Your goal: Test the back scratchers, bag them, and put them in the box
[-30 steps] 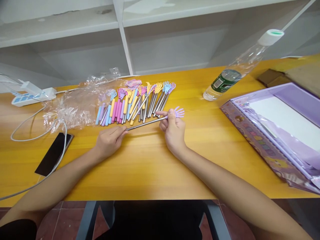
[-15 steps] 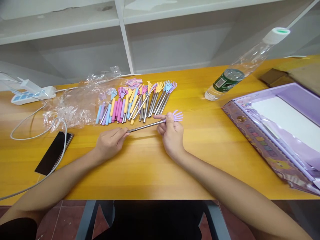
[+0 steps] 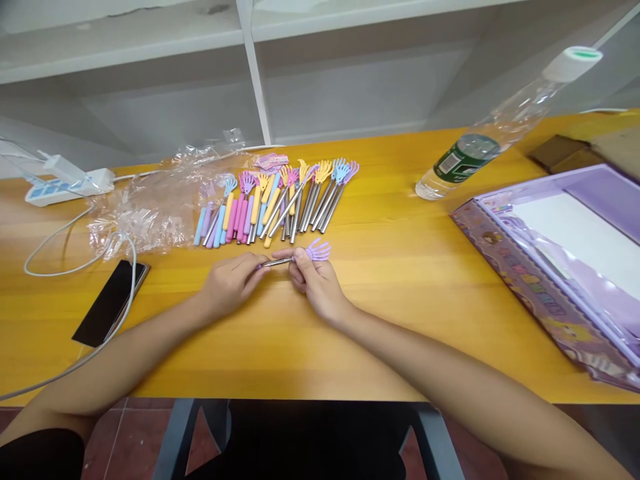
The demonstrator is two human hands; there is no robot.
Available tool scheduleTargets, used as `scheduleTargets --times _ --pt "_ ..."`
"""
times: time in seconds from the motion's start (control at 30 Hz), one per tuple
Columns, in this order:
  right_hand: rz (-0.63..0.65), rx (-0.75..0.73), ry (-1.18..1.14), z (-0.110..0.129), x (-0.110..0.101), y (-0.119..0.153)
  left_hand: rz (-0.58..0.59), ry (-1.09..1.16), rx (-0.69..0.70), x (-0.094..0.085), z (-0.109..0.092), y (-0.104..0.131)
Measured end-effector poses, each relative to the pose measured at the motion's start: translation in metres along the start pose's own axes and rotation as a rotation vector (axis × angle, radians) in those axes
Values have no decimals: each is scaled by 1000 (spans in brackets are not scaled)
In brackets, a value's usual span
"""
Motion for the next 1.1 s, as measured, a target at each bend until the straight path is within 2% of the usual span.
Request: scheduleTargets --times 0.13,0.3,0.5,0.67,0.9,1.1 --pt "-12 3 -18 2 -9 -10 9 67 -83 6 8 3" --pt "-78 -23 13 7 -16 -16 53 71 -104 9 10 5" --pt "-23 2 74 12 -13 -16 117 36 -79 8 8 5" --pt "-92 4 164 13 -10 -14 167 37 -96 9 8 7" --pt "-10 -53 216 10 -10 -9 75 65 -43 12 6 10" --pt "14 -56 266 7 -12 -8 85 80 -70 12 2 11"
Point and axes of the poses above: each hand's wrist, its own y-axis away from the middle knuckle, its own x-axis out of the palm, z = x × y, the point moved 1 cm from there along -y, towards the middle knuckle, and after that the axes turned 5 degrees about -x, right-handed, at the moved point
